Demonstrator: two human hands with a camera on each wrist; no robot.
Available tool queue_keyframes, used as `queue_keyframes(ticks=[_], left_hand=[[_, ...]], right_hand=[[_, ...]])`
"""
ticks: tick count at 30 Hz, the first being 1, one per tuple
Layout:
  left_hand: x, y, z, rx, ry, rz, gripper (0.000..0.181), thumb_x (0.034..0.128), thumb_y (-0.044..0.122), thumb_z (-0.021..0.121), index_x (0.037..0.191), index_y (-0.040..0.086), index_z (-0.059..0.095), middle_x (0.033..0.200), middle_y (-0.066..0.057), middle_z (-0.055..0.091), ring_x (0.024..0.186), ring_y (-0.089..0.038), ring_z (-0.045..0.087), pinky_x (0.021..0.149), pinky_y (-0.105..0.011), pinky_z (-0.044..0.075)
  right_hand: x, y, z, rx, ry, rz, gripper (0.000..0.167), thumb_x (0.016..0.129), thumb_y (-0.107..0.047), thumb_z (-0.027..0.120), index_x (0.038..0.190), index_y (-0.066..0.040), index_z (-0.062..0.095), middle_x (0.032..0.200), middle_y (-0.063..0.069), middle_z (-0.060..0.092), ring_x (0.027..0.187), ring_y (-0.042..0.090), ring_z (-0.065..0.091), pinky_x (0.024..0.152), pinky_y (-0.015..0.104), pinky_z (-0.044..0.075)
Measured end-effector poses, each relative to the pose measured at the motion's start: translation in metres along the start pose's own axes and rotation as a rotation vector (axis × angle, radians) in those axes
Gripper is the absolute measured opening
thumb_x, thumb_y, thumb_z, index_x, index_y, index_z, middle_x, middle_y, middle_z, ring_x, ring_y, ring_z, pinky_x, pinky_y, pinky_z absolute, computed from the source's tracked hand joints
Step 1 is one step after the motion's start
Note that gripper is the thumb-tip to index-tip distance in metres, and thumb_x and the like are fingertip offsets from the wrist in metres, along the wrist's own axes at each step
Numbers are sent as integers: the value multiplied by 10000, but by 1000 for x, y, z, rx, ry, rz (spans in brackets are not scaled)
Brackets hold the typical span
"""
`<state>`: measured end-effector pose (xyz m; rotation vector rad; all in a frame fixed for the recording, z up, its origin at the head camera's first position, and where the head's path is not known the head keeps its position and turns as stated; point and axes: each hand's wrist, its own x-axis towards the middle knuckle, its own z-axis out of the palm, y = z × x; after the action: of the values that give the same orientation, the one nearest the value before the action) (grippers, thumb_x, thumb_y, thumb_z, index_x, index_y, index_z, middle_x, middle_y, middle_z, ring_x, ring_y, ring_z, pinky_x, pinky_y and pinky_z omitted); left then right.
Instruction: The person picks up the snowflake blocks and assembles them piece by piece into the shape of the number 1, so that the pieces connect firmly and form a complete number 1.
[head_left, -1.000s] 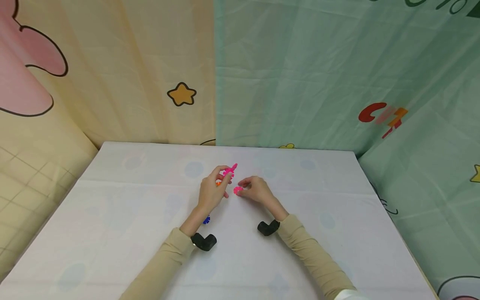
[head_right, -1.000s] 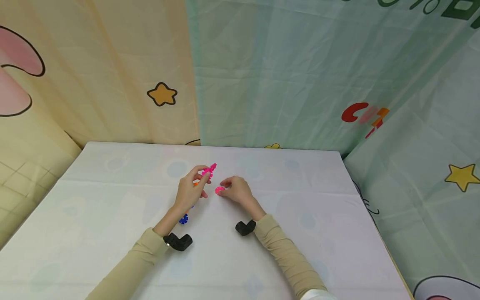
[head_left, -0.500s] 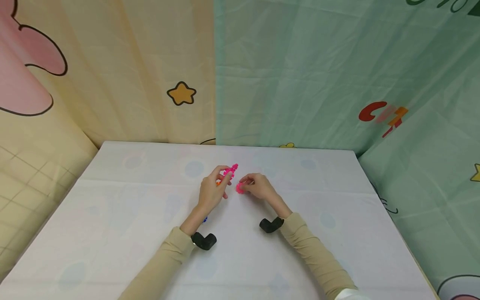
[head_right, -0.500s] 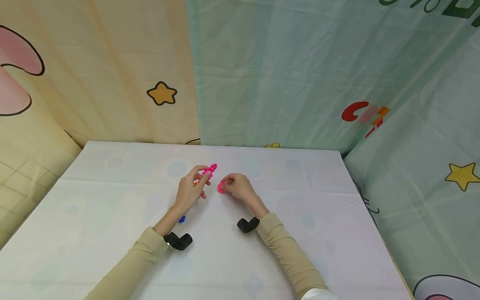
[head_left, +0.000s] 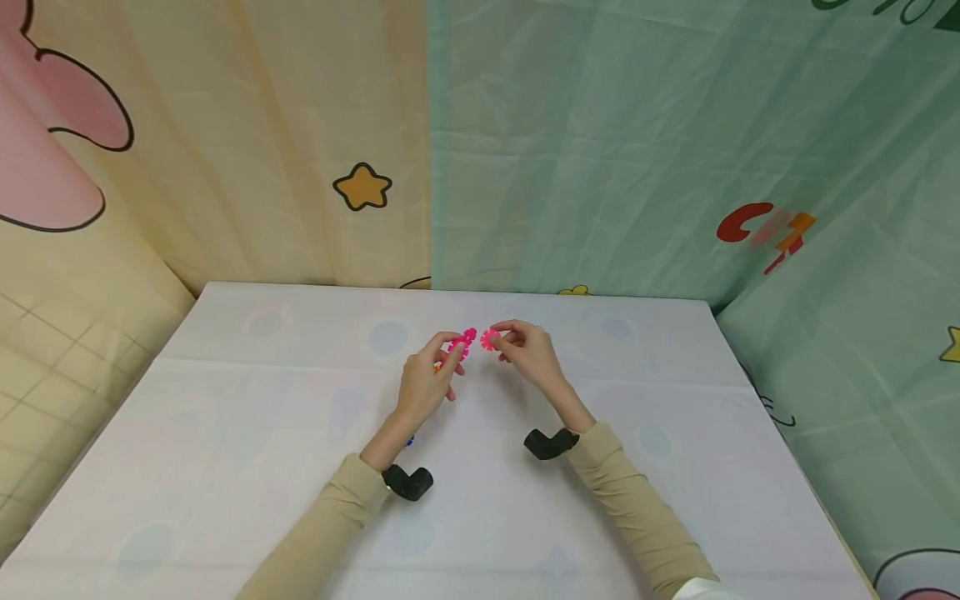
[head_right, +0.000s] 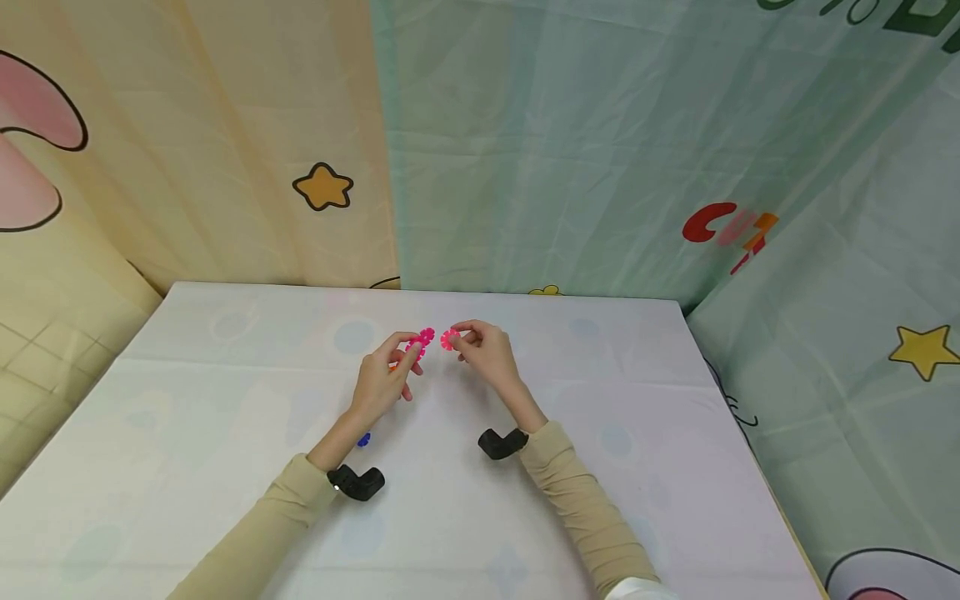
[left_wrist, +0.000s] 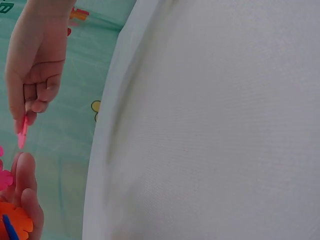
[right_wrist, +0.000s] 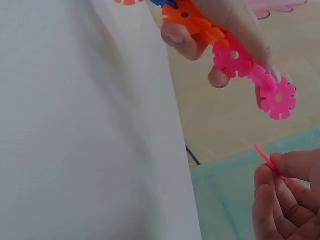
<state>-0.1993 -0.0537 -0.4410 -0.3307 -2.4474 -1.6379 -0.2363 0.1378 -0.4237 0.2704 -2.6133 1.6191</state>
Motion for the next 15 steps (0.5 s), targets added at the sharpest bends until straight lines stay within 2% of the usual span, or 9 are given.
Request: queue_keyframes(ticks=[7,15], left_hand=[[-1,0,0,17,-17,-8,318,1071,246,602,1328,61,629,778,-136,699,410,-193,572,423,-252,374],[-2,1,0,76,-37,17,295,1066,240,613,1301,65,650,739,-59,683,411,-191,569,418,-261,366]], right_hand=[[-1,-10,-3,85,72,-82,230,991,-50,696,1196,53,700,914,306,678,792,487,666,649,191,512],[-2,-16,-3,141,106,-153,229,973,-19,700,1172,94,695,841,256,689,724,425,679,630,196,522]])
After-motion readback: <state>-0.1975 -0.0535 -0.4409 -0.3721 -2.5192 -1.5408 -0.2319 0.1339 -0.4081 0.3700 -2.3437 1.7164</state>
